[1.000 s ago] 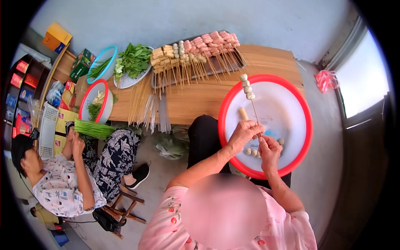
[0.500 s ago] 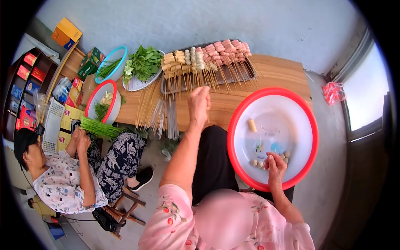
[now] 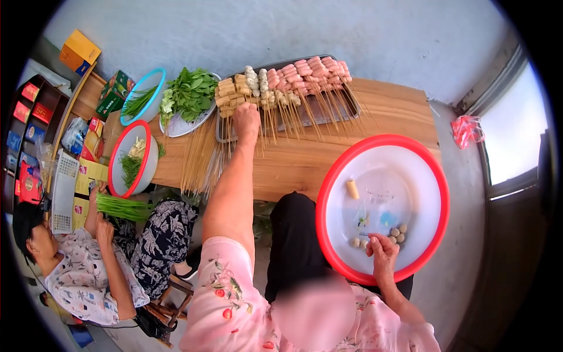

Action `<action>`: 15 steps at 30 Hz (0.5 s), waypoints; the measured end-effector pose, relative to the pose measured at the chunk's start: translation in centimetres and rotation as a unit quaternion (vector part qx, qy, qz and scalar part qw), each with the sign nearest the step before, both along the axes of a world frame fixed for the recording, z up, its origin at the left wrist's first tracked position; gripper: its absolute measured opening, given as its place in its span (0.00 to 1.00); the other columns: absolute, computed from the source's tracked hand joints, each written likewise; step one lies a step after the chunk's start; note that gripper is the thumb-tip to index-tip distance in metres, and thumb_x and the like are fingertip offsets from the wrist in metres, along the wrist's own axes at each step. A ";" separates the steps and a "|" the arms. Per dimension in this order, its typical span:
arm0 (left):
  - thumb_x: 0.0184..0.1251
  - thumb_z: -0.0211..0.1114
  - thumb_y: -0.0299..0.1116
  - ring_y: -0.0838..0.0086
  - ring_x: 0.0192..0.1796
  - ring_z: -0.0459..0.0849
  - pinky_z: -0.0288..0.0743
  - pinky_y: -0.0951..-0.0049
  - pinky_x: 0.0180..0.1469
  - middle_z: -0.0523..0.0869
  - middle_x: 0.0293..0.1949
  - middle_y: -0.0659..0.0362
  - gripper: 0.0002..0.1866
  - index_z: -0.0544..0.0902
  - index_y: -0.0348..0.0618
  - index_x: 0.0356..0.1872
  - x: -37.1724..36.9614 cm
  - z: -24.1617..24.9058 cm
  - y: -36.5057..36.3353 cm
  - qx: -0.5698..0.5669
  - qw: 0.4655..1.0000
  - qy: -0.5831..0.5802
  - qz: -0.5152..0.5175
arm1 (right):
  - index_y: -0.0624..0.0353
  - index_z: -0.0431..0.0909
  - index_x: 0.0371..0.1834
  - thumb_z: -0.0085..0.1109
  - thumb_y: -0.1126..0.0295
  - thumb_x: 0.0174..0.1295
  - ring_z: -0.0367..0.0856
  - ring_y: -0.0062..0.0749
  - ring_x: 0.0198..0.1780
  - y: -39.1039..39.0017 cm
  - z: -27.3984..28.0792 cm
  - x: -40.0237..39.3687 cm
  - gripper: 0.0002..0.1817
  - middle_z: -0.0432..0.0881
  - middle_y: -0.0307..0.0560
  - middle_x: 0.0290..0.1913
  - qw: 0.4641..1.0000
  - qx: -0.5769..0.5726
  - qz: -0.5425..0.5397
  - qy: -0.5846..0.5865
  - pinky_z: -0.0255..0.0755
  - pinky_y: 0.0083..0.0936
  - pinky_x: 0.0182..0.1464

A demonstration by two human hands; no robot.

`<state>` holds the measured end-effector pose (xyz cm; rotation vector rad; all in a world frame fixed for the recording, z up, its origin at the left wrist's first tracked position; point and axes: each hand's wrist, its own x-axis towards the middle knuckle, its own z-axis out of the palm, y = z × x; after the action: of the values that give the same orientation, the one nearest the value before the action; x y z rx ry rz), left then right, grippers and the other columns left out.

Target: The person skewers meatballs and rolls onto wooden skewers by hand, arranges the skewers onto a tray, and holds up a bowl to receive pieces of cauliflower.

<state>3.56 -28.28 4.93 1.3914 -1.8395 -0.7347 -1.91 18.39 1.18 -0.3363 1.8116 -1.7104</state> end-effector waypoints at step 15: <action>0.54 0.62 0.33 0.54 0.32 0.78 0.71 0.61 0.39 0.79 0.27 0.44 0.11 0.79 0.32 0.29 0.6 -1.9 -0.7 0.047 0.999 -0.015 -0.011 | 0.64 0.81 0.39 0.58 0.68 0.64 0.72 0.17 0.24 0.2 0.8 -0.6 0.10 0.77 0.36 0.24 1.000 -0.005 0.004 0.016 0.67 0.14 0.29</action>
<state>4.16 -29.02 3.07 1.4506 -1.8669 -0.8269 -2.49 18.56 2.00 -0.3786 1.8223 -1.7186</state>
